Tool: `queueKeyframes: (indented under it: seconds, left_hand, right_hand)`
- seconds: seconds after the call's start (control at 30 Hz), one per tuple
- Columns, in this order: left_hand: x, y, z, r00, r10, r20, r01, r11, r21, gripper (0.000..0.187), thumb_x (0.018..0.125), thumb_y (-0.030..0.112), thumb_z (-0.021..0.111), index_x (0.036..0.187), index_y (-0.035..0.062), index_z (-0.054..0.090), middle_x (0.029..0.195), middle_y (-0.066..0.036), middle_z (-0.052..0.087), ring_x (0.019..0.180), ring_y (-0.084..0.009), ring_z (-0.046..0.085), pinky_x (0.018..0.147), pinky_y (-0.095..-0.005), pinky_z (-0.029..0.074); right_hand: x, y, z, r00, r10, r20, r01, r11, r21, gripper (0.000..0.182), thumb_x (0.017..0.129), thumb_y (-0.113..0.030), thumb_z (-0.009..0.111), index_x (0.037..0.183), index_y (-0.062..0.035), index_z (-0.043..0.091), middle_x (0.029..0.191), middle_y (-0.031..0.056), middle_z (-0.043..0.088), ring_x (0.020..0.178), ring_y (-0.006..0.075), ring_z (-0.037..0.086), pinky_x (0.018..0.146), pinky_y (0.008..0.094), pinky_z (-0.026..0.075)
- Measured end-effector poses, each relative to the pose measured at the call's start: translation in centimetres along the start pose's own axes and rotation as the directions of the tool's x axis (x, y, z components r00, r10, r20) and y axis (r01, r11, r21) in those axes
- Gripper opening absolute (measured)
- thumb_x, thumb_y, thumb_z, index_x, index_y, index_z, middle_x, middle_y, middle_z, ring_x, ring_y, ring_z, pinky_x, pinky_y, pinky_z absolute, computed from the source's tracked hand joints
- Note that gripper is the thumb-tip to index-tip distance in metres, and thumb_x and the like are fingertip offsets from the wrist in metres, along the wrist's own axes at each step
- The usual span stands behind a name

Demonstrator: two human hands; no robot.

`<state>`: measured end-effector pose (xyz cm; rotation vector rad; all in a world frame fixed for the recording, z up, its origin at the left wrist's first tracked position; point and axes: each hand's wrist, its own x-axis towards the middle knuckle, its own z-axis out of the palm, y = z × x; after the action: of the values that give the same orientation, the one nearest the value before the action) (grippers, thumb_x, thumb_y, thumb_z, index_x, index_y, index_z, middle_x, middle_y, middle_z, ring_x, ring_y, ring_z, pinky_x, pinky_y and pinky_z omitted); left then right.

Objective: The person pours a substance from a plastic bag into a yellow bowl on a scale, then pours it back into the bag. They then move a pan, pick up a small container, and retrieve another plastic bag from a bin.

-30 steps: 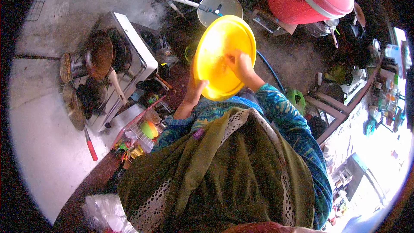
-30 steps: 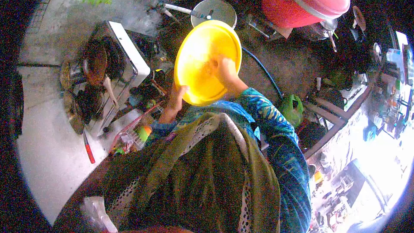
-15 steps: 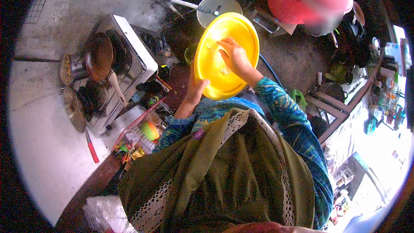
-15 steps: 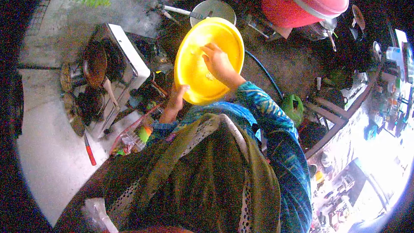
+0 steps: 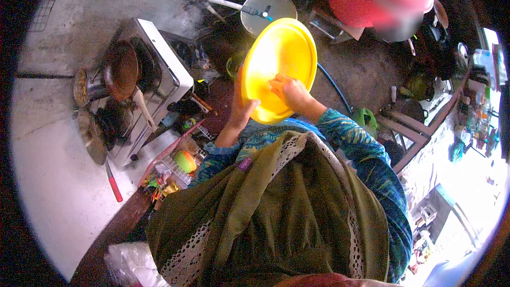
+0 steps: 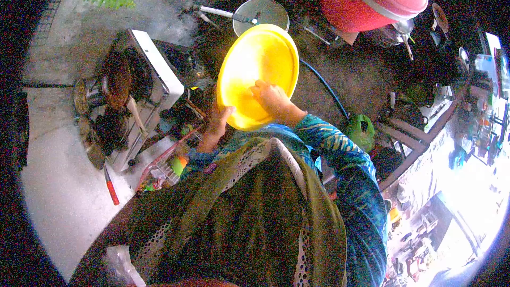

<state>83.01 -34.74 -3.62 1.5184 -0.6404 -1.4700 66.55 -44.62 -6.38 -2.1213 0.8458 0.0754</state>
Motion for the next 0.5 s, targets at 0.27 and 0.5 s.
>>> queueKeyframes:
  seconds: [0.27, 0.5]
  left_hand:
    - [0.0, -0.1, 0.4, 0.999, 0.033, 0.008, -0.033, 0.997, 0.068, 0.082, 0.068, 0.015, 0.054, 0.139, 0.0035, 0.014, 0.141, -0.014, 0.022, 0.129, -0.0256, 0.024, 0.106, -0.0371, 0.020]
    - [0.8, 1.5, 1.1, 0.987, 0.144, 0.076, -0.143, 0.990, -0.013, 0.081, 0.070, 0.016, 0.055, 0.139, 0.0040, 0.015, 0.139, -0.014, 0.025, 0.128, -0.0243, 0.027, 0.106, -0.0370, 0.022]
  right_hand:
    - [-0.7, 1.1, 0.2, 0.986, 0.111, -0.124, -0.120, 0.991, -0.064, 0.009, 0.077, -0.012, 0.056, 0.080, -0.0058, 0.061, 0.083, 0.0107, 0.055, 0.079, 0.0289, 0.058, 0.069, 0.0389, 0.048]
    - [-0.1, 1.9, -0.3, 0.949, 0.051, -0.311, -0.008, 0.990, 0.139, 0.010, 0.078, -0.008, 0.053, 0.086, -0.0057, 0.059, 0.096, 0.0133, 0.056, 0.088, 0.0320, 0.056, 0.076, 0.0395, 0.047]
